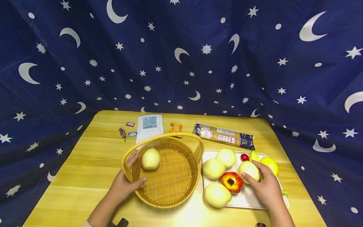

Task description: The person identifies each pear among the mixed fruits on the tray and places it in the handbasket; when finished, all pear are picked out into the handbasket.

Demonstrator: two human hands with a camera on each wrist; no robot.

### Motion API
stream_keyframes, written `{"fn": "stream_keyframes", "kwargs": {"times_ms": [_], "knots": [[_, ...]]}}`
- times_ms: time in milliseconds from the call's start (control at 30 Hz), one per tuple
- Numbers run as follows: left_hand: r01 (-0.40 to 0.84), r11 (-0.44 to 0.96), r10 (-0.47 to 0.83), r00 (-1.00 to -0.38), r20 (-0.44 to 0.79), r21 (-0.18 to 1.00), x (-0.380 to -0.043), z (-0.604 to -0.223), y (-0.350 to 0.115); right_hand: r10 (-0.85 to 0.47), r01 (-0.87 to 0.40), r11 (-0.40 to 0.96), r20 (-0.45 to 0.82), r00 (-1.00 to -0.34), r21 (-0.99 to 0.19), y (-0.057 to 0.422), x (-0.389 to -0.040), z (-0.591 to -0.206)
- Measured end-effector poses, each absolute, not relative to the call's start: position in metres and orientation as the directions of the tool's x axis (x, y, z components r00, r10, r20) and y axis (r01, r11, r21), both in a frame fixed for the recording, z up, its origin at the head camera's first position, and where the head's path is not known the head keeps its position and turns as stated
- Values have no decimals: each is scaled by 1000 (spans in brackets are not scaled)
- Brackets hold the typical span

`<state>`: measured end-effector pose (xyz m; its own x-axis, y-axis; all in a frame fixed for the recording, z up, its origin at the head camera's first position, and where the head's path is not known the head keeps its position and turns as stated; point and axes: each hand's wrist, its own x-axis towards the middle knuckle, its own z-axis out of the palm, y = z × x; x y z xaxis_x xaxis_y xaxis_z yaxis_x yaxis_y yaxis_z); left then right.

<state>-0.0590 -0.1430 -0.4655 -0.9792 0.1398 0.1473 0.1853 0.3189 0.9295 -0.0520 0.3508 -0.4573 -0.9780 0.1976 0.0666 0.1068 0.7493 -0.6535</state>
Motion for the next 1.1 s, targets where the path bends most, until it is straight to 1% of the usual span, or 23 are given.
{"fn": "stream_keyframes", "kwargs": {"times_ms": [133, 267, 433, 533, 667, 800, 933, 1033, 1100], "knots": [[183, 319, 136, -980, 146, 930, -59, -464, -143, 199, 90, 751, 93, -976, -654, 338, -52, -439], [191, 316, 128, -979, 158, 929, -59, -467, -143, 135, 6, 736, 138, -981, -677, 318, -50, -419], [199, 318, 117, -979, 170, 927, -62, -480, -144, 11, -135, 598, 176, -984, -790, 288, -45, -401], [213, 347, 111, -976, 186, 913, -65, -491, -146, -73, -178, 468, 163, -984, -866, 271, -42, -394], [231, 367, 109, -973, 205, 901, -67, -498, -147, -178, -231, 368, 175, -968, -901, 248, -40, -386], [230, 365, 110, -973, 204, 902, -67, -498, -147, -271, -327, 327, 243, -931, -887, 222, -42, -379], [233, 366, 110, -972, 207, 901, -67, -497, -147, -342, -331, 263, 233, -910, -906, 192, -48, -378], [233, 367, 108, -972, 208, 901, -67, -498, -147, -389, -276, 230, 172, -905, -933, 169, -56, -384], [227, 365, 106, -974, 202, 903, -67, -498, -146, -418, -209, 198, 110, -902, -958, 153, -62, -390]]}}
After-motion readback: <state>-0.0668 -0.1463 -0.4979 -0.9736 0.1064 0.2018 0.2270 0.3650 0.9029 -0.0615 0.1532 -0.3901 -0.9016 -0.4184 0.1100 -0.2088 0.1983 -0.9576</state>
